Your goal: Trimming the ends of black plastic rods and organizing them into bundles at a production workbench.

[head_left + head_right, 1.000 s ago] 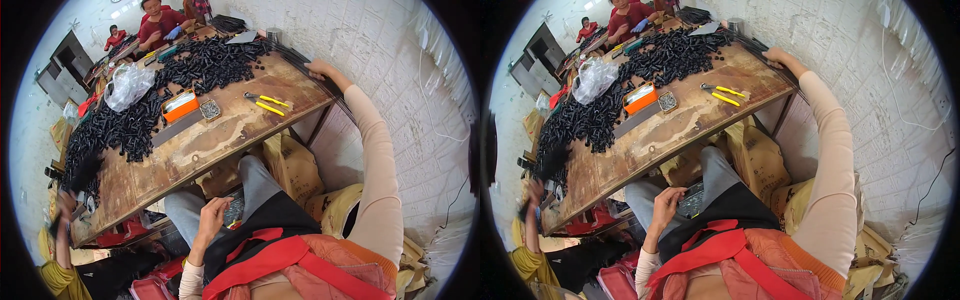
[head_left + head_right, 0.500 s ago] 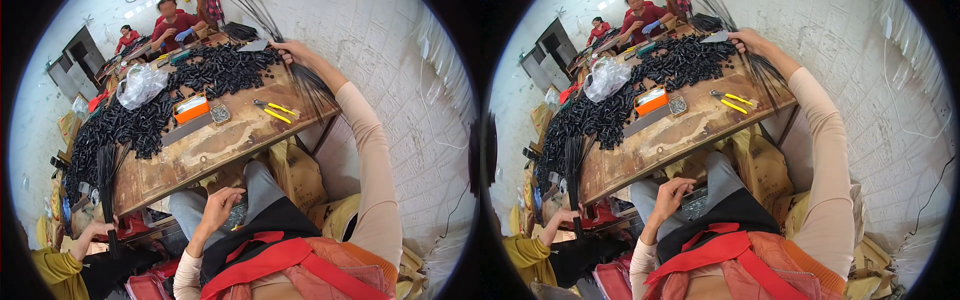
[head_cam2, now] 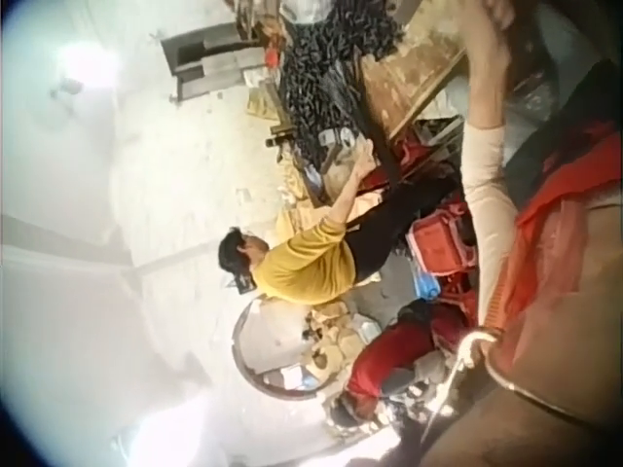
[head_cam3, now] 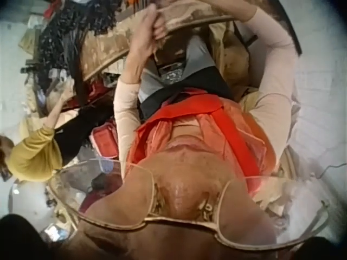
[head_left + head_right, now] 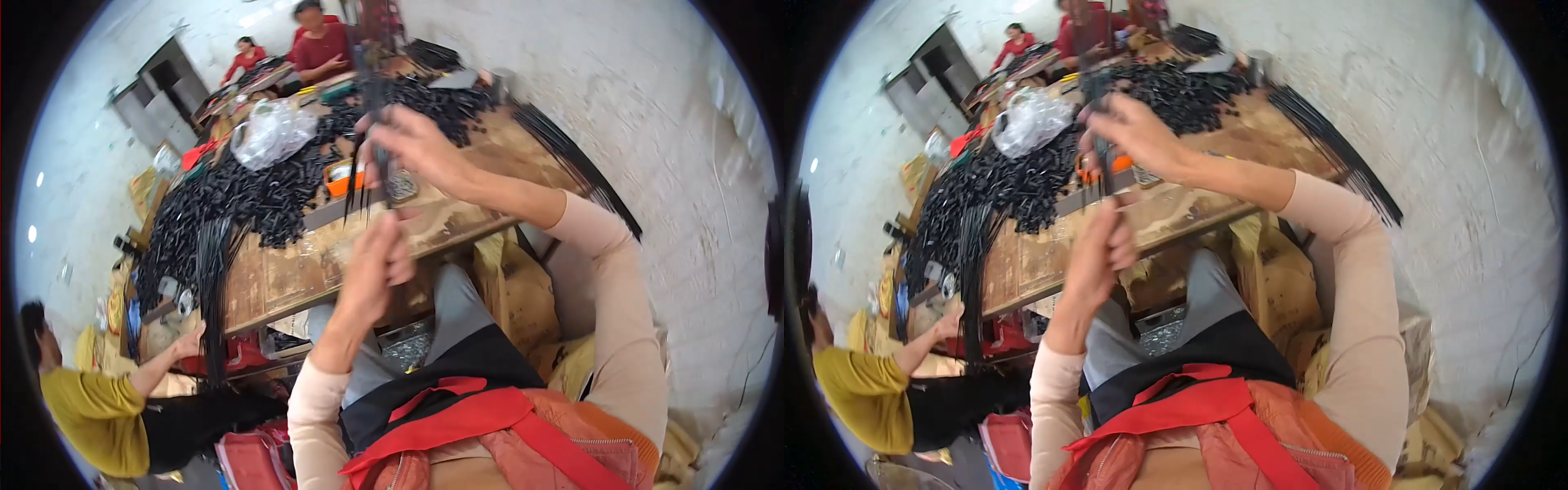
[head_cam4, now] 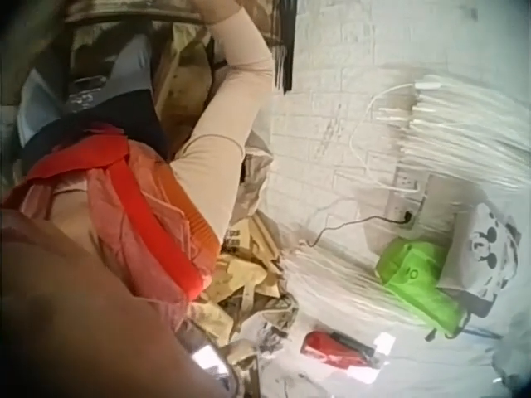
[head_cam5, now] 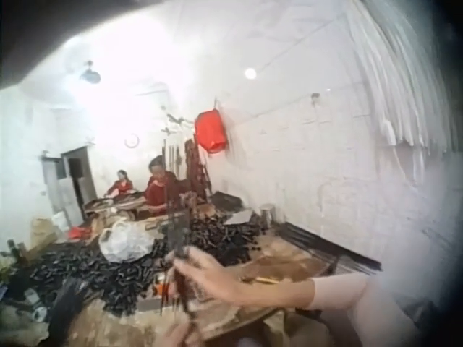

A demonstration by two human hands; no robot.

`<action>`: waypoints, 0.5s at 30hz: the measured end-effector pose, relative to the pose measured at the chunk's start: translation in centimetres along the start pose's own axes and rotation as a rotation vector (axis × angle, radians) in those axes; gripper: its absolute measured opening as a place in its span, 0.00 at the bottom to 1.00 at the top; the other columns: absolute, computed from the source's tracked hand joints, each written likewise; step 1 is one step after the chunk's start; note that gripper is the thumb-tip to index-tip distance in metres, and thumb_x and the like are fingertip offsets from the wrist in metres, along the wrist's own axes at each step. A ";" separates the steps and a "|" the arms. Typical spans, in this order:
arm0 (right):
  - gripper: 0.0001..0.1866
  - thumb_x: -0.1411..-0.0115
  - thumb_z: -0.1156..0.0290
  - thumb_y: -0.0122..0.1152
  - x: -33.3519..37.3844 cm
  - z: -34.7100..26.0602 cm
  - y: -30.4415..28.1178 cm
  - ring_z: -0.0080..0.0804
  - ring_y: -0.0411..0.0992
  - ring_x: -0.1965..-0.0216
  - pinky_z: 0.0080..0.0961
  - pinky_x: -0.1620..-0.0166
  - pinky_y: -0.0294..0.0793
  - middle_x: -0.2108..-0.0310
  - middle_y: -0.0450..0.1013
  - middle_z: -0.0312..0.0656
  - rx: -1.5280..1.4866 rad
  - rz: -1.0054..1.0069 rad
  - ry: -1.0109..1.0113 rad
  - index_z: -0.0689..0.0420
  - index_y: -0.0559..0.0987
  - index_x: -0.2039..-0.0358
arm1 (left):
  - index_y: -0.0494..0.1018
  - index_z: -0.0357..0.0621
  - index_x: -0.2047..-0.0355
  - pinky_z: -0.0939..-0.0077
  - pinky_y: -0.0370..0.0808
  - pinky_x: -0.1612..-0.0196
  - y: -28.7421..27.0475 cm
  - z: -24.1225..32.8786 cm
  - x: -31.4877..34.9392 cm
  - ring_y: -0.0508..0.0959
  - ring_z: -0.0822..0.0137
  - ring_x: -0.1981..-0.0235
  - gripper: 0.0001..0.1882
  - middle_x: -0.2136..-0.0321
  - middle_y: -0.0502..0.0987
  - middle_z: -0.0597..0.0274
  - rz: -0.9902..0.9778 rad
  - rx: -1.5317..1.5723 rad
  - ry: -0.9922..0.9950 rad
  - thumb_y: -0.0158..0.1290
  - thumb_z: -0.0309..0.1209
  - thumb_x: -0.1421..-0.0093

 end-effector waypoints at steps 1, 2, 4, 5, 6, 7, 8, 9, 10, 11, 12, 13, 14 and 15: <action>0.19 0.30 0.59 0.45 0.9 0.3 -0.4 0.31 0.76 0.66 0.26 0.62 0.77 0.64 0.75 0.43 0.019 -0.096 0.064 0.63 0.70 0.52 | 0.71 0.39 0.53 0.85 0.51 0.83 -0.3 0.9 1.0 0.54 0.83 0.85 0.19 0.83 0.55 0.79 0.131 -0.132 0.046 0.45 0.43 0.31; 0.21 0.30 0.58 0.44 2.2 0.8 -1.2 0.32 0.76 0.64 0.27 0.59 0.78 0.61 0.75 0.45 0.037 -0.180 0.138 0.64 0.72 0.53 | 0.71 0.40 0.54 0.87 0.48 0.84 -0.4 1.4 1.3 0.53 0.85 0.86 0.18 0.84 0.53 0.82 0.243 -0.284 0.142 0.44 0.42 0.31; 0.23 0.30 0.55 0.44 5.1 2.1 -2.3 0.29 0.77 0.66 0.25 0.61 0.77 0.63 0.77 0.44 0.052 -0.127 0.129 0.65 0.77 0.57 | 0.69 0.43 0.60 0.87 0.45 0.86 0.2 2.6 3.3 0.50 0.85 0.88 0.12 0.85 0.52 0.81 0.263 -0.210 0.127 0.42 0.39 0.29; 0.22 0.30 0.56 0.45 6.5 2.4 -3.0 0.27 0.77 0.68 0.24 0.63 0.77 0.66 0.78 0.43 0.252 -0.148 0.186 0.64 0.78 0.59 | 0.67 0.43 0.61 0.86 0.45 0.87 1.2 3.3 4.2 0.50 0.85 0.89 0.10 0.85 0.53 0.79 0.197 -0.209 0.142 0.42 0.36 0.29; 0.22 0.30 0.57 0.45 7.6 2.7 -3.5 0.25 0.77 0.70 0.23 0.65 0.77 0.68 0.78 0.42 0.448 -0.187 0.243 0.64 0.79 0.61 | 0.67 0.42 0.61 0.86 0.46 0.87 1.8 3.5 4.5 0.51 0.85 0.89 0.09 0.85 0.54 0.78 0.119 -0.205 0.204 0.42 0.34 0.29; 0.21 0.31 0.58 0.46 8.3 4.0 -4.9 0.22 0.76 0.75 0.21 0.70 0.75 0.73 0.78 0.41 0.480 -0.185 0.271 0.64 0.79 0.63 | 0.67 0.41 0.61 0.86 0.46 0.87 1.3 3.4 3.2 0.51 0.84 0.89 0.10 0.85 0.55 0.78 0.130 -0.251 0.224 0.42 0.34 0.29; 0.21 0.31 0.58 0.46 9.1 5.2 -6.5 0.22 0.76 0.75 0.21 0.70 0.75 0.73 0.78 0.41 0.478 -0.177 0.284 0.64 0.79 0.63 | 0.68 0.41 0.61 0.86 0.46 0.88 0.2 3.1 1.7 0.52 0.84 0.89 0.10 0.85 0.55 0.77 0.149 -0.296 0.245 0.41 0.34 0.29; 0.20 0.32 0.58 0.47 9.6 6.0 -8.3 0.22 0.76 0.76 0.20 0.72 0.75 0.73 0.78 0.40 0.527 -0.146 0.335 0.64 0.79 0.63 | 0.68 0.39 0.59 0.87 0.47 0.87 -1.0 3.3 1.2 0.53 0.84 0.89 0.11 0.85 0.56 0.77 0.118 -0.368 0.238 0.42 0.35 0.29; 0.19 0.33 0.59 0.48 10.0 6.9 -10.8 0.22 0.75 0.77 0.20 0.74 0.74 0.73 0.78 0.40 0.583 -0.103 0.386 0.64 0.79 0.63 | 0.68 0.39 0.59 0.87 0.47 0.87 -0.1 3.3 0.9 0.53 0.84 0.89 0.11 0.85 0.56 0.77 0.102 -0.365 0.234 0.42 0.35 0.29; 0.19 0.33 0.59 0.49 10.4 8.0 -13.4 0.22 0.75 0.78 0.19 0.75 0.74 0.73 0.78 0.40 0.565 -0.030 0.423 0.63 0.79 0.63 | 0.68 0.39 0.58 0.87 0.47 0.87 1.6 3.7 1.4 0.53 0.84 0.89 0.12 0.85 0.56 0.77 0.072 -0.374 0.195 0.42 0.35 0.29; 0.19 0.34 0.59 0.50 10.9 8.5 -15.4 0.22 0.75 0.79 0.18 0.76 0.73 0.73 0.78 0.40 0.541 0.033 0.462 0.63 0.79 0.63 | 0.69 0.39 0.57 0.87 0.47 0.87 2.4 3.7 1.9 0.53 0.84 0.89 0.13 0.85 0.56 0.77 0.054 -0.382 0.155 0.41 0.36 0.29; 0.18 0.34 0.59 0.50 11.0 8.3 -16.8 0.22 0.75 0.78 0.18 0.76 0.73 0.73 0.78 0.40 0.515 0.102 0.514 0.62 0.80 0.63 | 0.69 0.39 0.56 0.87 0.47 0.87 2.0 3.6 0.7 0.52 0.84 0.89 0.15 0.85 0.55 0.78 0.112 -0.382 0.139 0.40 0.38 0.29; 0.18 0.34 0.59 0.51 10.6 8.2 -17.8 0.22 0.75 0.78 0.17 0.76 0.72 0.73 0.78 0.40 0.485 0.163 0.556 0.62 0.80 0.63 | 0.69 0.39 0.56 0.87 0.46 0.88 1.0 3.5 -0.8 0.52 0.84 0.90 0.16 0.86 0.55 0.78 0.155 -0.420 0.200 0.40 0.39 0.28; 0.18 0.35 0.59 0.51 10.5 8.7 -19.0 0.22 0.75 0.78 0.18 0.76 0.73 0.73 0.78 0.40 0.584 0.190 0.532 0.62 0.80 0.64 | 0.69 0.40 0.56 0.87 0.47 0.88 0.8 3.1 0.0 0.52 0.84 0.90 0.15 0.86 0.55 0.77 0.171 -0.388 0.162 0.40 0.39 0.29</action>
Point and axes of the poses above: each hand's wrist, its own x-axis away from the middle knuckle, its own y-axis out of the palm, z = x × y, the point moved 1 cm from there along -x, towards the middle knuckle
